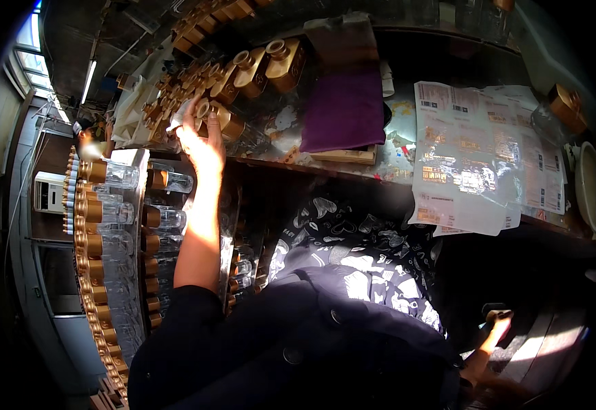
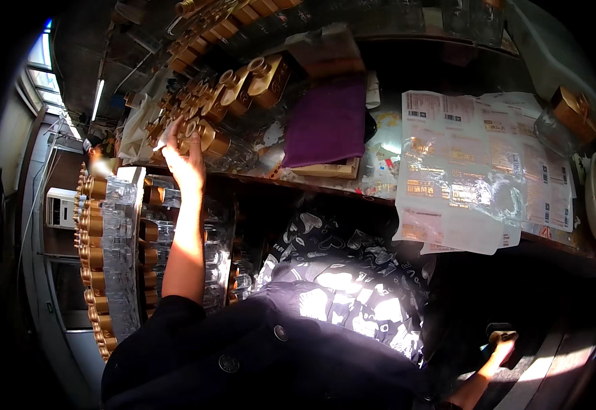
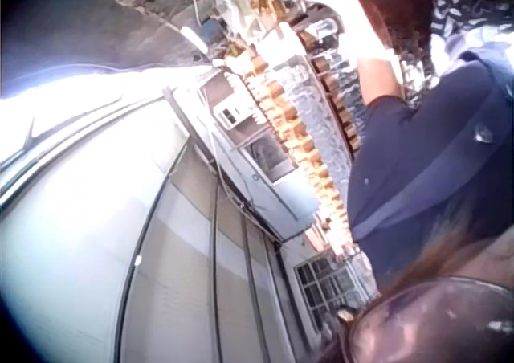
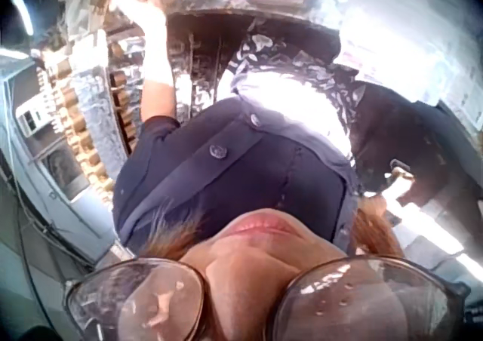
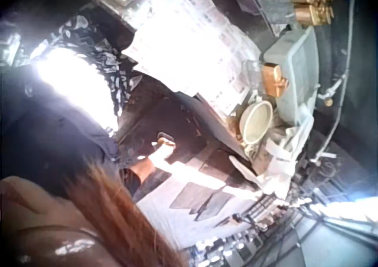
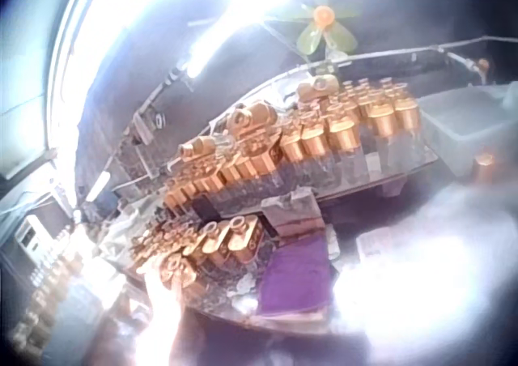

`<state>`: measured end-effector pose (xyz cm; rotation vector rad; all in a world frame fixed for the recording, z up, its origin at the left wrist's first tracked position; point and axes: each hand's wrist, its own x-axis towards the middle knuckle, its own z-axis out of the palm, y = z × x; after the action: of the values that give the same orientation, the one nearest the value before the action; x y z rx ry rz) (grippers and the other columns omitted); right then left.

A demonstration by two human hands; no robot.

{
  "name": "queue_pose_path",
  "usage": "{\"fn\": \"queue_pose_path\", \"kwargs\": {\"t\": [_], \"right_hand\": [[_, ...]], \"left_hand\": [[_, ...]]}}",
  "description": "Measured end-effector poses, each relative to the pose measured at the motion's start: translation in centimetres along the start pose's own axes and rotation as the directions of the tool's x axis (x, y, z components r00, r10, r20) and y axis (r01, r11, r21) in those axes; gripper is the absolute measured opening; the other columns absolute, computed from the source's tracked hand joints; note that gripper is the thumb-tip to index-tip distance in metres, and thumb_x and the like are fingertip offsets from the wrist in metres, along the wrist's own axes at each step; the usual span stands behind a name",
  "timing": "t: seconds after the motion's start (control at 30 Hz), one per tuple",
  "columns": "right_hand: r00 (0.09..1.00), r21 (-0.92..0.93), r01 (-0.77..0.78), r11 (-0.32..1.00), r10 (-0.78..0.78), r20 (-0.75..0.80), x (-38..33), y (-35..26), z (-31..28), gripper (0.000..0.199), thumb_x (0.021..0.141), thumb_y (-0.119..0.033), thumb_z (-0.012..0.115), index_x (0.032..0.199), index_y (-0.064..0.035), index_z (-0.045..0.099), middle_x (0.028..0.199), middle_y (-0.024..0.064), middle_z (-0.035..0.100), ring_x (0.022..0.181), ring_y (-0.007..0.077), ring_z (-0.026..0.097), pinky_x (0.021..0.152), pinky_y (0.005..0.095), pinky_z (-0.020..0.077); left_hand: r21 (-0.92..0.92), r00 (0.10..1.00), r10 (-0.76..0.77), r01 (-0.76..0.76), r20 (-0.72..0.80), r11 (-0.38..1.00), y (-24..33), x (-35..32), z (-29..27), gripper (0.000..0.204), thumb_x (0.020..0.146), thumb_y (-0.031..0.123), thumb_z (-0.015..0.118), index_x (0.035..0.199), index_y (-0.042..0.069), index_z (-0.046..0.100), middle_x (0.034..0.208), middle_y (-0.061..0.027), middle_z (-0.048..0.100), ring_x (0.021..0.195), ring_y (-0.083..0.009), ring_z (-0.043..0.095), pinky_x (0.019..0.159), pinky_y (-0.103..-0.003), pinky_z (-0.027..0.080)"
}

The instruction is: The person applies adhesive labels to the sides of clear glass bottles with gold caps. They peel the backing from a sheet of labels, align the label on the bottle, and smooth it down with a green cloth. The person handles the bottles one at a time, repeating the process for multiple units.

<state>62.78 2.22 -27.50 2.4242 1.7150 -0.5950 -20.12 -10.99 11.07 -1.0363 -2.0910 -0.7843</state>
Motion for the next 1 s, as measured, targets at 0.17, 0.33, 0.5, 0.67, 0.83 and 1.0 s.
{"fn": "queue_pose_path", "kwargs": {"t": [0.17,0.33,0.5,0.67,0.83,1.0], "right_hand": [[0.993,-0.069,-0.107,0.992,0.110,0.036,-2.2,-0.7,0.9,0.035,0.093,-0.028,0.038,0.116,-0.0073,0.054,0.114,0.0222,0.062,0.106,0.0393,0.060,0.089,0.0469,0.0480],[0.814,0.391,-0.579,0.716,0.533,0.230,-2.0,2.0,2.3,0.052,0.095,-0.047,0.038,0.129,-0.0084,0.047,0.116,0.0200,0.062,0.106,0.0357,0.061,0.091,0.0446,0.0469],[0.928,-0.004,-0.034,0.999,0.030,-0.372,-3.6,9.1,4.3,0.049,0.086,-0.029,0.065,0.123,0.0000,0.052,0.115,0.0240,0.060,0.105,0.0366,0.060,0.090,0.0409,0.0476],[0.705,0.396,0.204,0.895,0.146,-0.694,-5.2,-7.1,-7.3,0.029,0.092,-0.021,0.062,0.113,-0.0011,0.063,0.111,0.0142,0.065,0.098,0.0234,0.063,0.090,0.0302,0.0478],[0.638,0.523,0.721,0.455,-0.142,-0.757,-14.4,-28.6,-17.4,0.028,0.093,-0.016,0.060,0.118,-0.0021,0.060,0.113,0.0077,0.063,0.097,0.0142,0.059,0.088,0.0247,0.0460],[0.459,0.775,0.608,0.173,-0.873,-0.165,-24.3,-50.1,-21.5,0.076,0.068,-0.028,0.083,0.132,-0.0067,0.048,0.125,0.0118,0.055,0.110,0.0205,0.052,0.091,0.0319,0.0456]], "left_hand": [[-0.026,0.966,-0.101,0.110,0.236,0.994,-4.0,-1.0,-0.9,0.051,0.093,0.032,0.058,0.135,0.005,0.046,0.122,-0.0190,0.057,0.116,-0.0312,0.051,0.099,-0.042,0.038],[0.022,0.964,0.163,-0.172,0.210,0.985,-9.4,1.1,-0.7,0.049,0.094,0.026,0.056,0.139,0.011,0.044,0.123,-0.0173,0.058,0.107,-0.0272,0.057,0.093,-0.037,0.044],[-0.172,0.821,0.021,0.094,0.571,0.980,-10.6,3.0,0.5,0.042,0.089,0.017,0.062,0.130,0.008,0.055,0.112,-0.0138,0.061,0.095,-0.0198,0.059,0.085,-0.030,0.046],[-0.174,0.870,0.094,-0.009,0.484,0.985,-5.5,2.5,-5.3,0.036,0.082,0.012,0.070,0.117,0.006,0.064,0.098,-0.0108,0.065,0.089,-0.0176,0.059,0.081,-0.029,0.048],[-0.447,0.899,0.128,0.082,0.419,0.891,0.1,4.3,-5.6,0.034,0.080,0.002,0.072,0.113,0.002,0.063,0.101,-0.0030,0.058,0.094,-0.0107,0.056,0.080,-0.025,0.049],[-0.673,0.834,0.240,0.195,0.496,0.713,5.3,5.5,-4.9,0.032,0.075,-0.002,0.075,0.105,-0.002,0.064,0.085,0.0002,0.054,0.075,-0.0068,0.052,0.067,-0.020,0.046]]}}
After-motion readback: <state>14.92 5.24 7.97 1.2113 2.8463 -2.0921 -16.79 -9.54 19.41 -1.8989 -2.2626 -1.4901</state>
